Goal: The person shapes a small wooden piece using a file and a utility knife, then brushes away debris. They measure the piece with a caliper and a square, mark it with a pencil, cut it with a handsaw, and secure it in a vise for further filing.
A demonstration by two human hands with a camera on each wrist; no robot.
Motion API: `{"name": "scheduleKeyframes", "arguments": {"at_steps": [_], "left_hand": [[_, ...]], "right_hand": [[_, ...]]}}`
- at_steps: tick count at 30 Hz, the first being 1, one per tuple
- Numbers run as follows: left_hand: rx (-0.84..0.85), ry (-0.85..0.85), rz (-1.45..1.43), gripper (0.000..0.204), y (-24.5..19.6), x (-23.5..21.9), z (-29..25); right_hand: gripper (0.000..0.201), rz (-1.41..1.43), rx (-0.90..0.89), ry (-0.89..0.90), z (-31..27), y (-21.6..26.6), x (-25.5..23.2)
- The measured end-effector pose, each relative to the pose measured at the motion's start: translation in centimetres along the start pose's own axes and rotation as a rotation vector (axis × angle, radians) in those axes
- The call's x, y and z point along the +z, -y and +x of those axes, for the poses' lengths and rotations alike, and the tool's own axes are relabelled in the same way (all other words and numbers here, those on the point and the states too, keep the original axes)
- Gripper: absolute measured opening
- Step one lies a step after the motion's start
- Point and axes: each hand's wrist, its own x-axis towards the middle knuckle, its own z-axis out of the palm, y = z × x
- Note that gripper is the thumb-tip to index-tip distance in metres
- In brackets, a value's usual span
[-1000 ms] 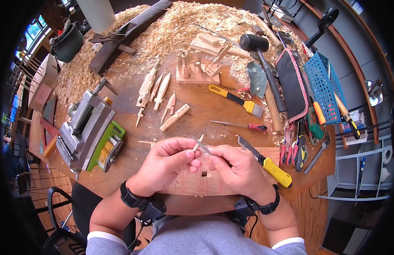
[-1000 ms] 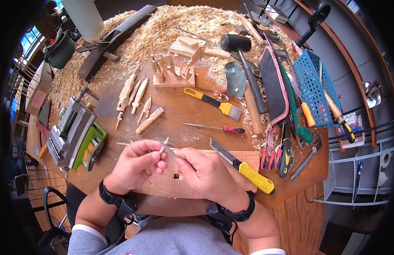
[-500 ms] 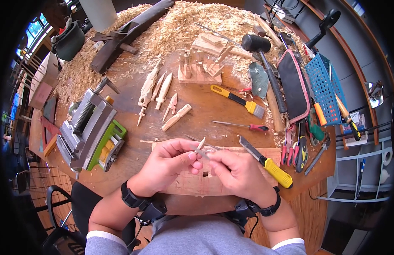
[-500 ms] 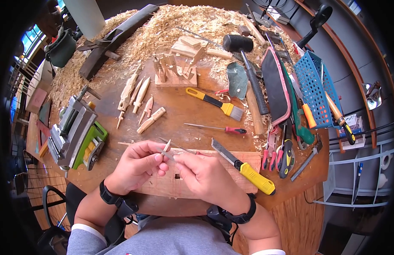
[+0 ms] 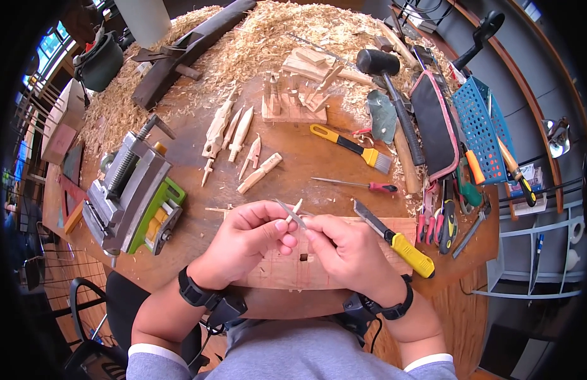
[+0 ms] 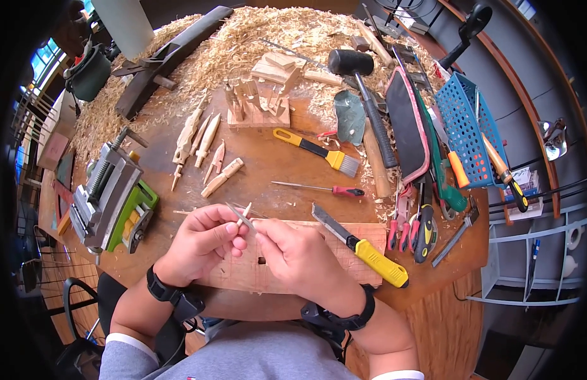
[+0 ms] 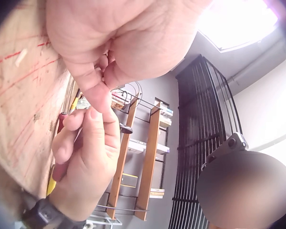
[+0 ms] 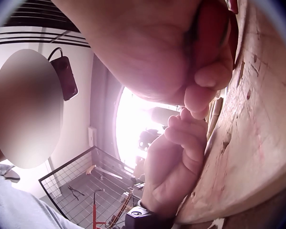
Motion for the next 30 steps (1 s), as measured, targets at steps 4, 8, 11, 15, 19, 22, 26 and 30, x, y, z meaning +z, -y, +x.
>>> {"name": "scheduleKeyframes", "arguments": {"at_steps": [4,8,11,15,19,22,26,30], "left_hand": [[-0.011,-0.015,0.018,0.021,0.1,0.0,-0.3],[-0.004,-0.004,0.061,0.022,0.0,0.3,0.0],[-0.004,-0.024,0.05,0.023,0.0,0.3,-0.2],[-0.003,-0.011,-0.013,0.023,0.2,0.2,-0.1],[-0.01,0.012,-0.042,0.025,0.1,-0.1,-0.2],[-0.01,0.006,-0.072,0.024,0.2,-0.2,-0.2],[-0.027,0.019,-0.04,0.023,0.0,-0.4,-0.3],[-0.046,0.015,0.013,0.024,0.0,0.1,-0.3]], "right_hand": [[0.016,-0.031,-0.027,0.008,0.0,-0.2,0.2],[0.015,0.094,0.102,-0.118,0.5,-0.2,-0.2],[0.017,0.263,0.206,-0.125,0.1,-0.3,-0.2],[0.018,0.249,0.267,-0.059,-0.3,-0.1,-0.5],[0.017,0.146,0.093,-0.028,-0.1,-0.6,0.0],[0.017,0.078,0.055,0.037,-0.1,-0.6,-0.3],[0.017,0.041,-0.03,0.036,-0.3,-0.8,0.0],[0.016,0.002,0.023,-0.074,0.2,-0.6,-0.1]]}}
